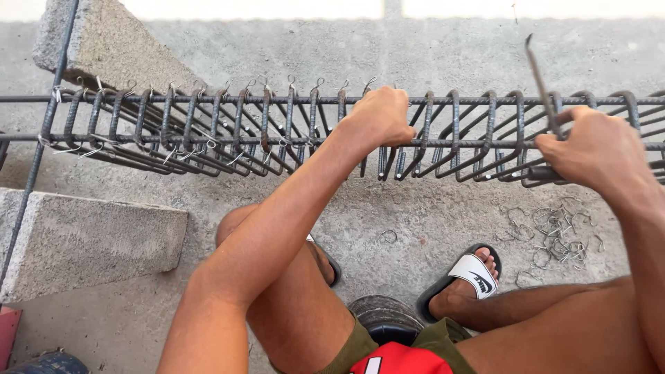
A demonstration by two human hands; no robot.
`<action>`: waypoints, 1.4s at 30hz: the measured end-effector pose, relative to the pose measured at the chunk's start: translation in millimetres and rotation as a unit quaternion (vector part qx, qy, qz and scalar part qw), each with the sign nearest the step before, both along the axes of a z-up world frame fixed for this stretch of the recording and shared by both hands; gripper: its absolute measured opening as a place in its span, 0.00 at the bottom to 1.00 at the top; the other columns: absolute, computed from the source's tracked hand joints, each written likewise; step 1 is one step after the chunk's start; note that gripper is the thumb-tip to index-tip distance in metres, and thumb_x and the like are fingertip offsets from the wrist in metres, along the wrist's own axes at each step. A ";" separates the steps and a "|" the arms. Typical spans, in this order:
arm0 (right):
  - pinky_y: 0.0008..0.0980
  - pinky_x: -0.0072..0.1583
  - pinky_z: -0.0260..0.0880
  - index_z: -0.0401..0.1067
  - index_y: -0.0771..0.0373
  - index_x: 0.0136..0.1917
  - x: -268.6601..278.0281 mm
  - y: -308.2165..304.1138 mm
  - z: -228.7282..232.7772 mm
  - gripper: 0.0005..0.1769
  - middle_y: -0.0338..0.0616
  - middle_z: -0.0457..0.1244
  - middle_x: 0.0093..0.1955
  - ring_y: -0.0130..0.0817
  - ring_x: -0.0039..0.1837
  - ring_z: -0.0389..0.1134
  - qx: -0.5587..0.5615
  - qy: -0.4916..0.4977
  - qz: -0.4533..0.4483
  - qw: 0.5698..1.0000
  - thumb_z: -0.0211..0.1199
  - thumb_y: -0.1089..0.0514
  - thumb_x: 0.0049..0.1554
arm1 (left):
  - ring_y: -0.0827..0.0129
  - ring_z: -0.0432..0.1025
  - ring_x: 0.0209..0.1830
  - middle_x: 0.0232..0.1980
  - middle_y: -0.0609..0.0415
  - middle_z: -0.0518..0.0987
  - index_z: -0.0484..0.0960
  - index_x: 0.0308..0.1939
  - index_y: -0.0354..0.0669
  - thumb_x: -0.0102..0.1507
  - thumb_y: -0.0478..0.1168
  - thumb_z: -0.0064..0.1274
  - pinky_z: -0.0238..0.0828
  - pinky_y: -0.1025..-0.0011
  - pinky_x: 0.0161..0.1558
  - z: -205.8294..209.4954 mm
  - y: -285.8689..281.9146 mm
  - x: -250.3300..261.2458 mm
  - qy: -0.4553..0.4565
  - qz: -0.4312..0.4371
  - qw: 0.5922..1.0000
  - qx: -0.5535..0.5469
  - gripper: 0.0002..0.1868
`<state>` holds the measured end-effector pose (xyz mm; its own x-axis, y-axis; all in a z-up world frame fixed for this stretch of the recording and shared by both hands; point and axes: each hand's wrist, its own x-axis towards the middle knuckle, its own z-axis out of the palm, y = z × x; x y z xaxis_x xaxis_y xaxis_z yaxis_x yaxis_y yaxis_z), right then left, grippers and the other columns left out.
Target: Tying wire around rebar intersections using a metal hook tool to secure the structure
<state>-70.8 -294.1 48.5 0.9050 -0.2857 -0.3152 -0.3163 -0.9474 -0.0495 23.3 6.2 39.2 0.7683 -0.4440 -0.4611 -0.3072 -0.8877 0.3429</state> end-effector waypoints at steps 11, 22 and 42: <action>0.30 0.26 0.63 0.80 0.52 0.54 -109.5 47.9 84.8 0.18 0.45 0.68 0.18 0.34 0.21 0.65 -0.003 0.010 0.087 0.996 0.67 0.56 0.49 | 0.73 0.76 0.29 0.35 0.53 0.84 0.85 0.36 0.38 0.55 0.36 0.59 0.81 0.74 0.40 20.1 -5.4 0.4 0.007 -0.040 0.998 0.042 0.07; 0.17 0.37 0.72 0.60 0.39 0.53 -137.0 170.6 145.7 0.22 0.15 0.73 0.29 0.16 0.31 0.74 -0.361 0.259 0.267 0.855 0.41 0.26 0.58 | 0.81 0.71 0.34 0.37 0.63 0.80 0.85 0.45 0.46 0.57 0.44 0.67 0.76 0.81 0.41 14.2 -19.3 11.0 0.014 -0.092 0.992 0.082 0.14; 0.30 0.35 0.44 0.78 0.77 0.57 -170.1 213.4 82.8 0.23 0.28 0.55 0.20 0.19 0.24 0.44 -0.471 -0.076 0.431 0.766 0.59 0.54 0.58 | 0.76 0.76 0.34 0.46 0.54 0.83 0.84 0.49 0.39 0.59 0.35 0.52 0.83 0.76 0.42 -8.6 -29.1 39.1 0.030 -0.112 0.988 0.102 0.15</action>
